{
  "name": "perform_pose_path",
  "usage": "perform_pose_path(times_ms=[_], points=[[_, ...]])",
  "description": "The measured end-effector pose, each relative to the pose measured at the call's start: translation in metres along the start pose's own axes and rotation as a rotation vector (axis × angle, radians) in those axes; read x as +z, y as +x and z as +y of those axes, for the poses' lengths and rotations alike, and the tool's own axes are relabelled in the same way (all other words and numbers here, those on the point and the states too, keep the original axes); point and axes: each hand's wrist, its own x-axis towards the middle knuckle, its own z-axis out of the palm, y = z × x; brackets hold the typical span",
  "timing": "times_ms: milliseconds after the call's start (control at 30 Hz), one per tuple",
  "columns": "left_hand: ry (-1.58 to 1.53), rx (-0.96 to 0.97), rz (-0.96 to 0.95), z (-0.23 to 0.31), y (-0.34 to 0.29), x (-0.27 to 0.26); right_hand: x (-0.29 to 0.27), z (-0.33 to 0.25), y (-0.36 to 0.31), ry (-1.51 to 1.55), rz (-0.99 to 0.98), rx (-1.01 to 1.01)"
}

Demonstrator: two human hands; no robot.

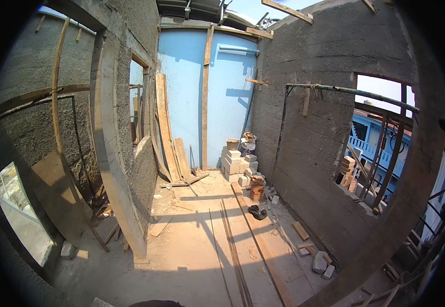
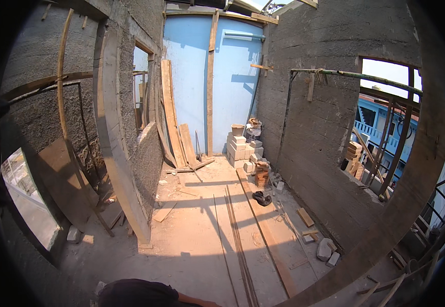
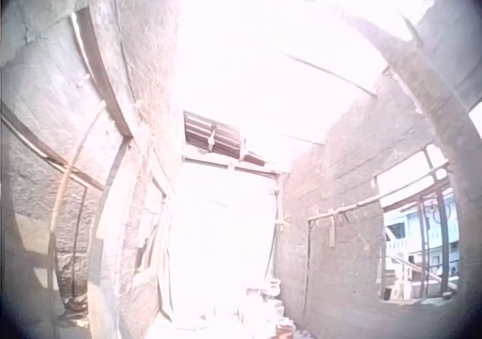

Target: The person walks through a construction site and then sits on a blue stool to bend several long steel rods using a metal bar as a lever. The person repeatedly positions the bar and applies force to bend the rods into hooks.

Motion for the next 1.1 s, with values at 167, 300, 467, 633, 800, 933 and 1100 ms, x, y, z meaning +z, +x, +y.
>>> perform_pose_path(times_ms=[167, 300, 467, 633, 800, 933, 1100], points=[[-0.028, -0.041, 0.082, 0.001, -0.028, -0.023, 0.029, -0.043, -0.001, -0.02, -0.122, -0.115], [-0.063, -0.028, 0.172, -0.001, -0.058, -0.041, 0.062, -0.088, -0.009, -0.093, -0.227, -0.208], [-0.104, -0.002, 0.302, -0.009, -0.099, -0.059, 0.109, -0.141, -0.021, -0.213, -0.343, -0.318], [-0.161, -0.021, 0.449, -0.027, -0.149, -0.064, 0.164, -0.18, -0.035, -0.31, -0.472, -0.41], [-0.239, -0.076, 0.608, -0.046, -0.196, -0.056, 0.211, -0.201, -0.05, -0.373, -0.6, -0.476], [-0.305, -0.131, 0.726, -0.064, -0.213, -0.039, 0.231, -0.203, -0.057, -0.403, -0.691, -0.508], [-0.394, -0.21, 0.905, -0.068, -0.203, -0.015, 0.234, -0.191, -0.048, -0.428, -0.768, -0.517]])
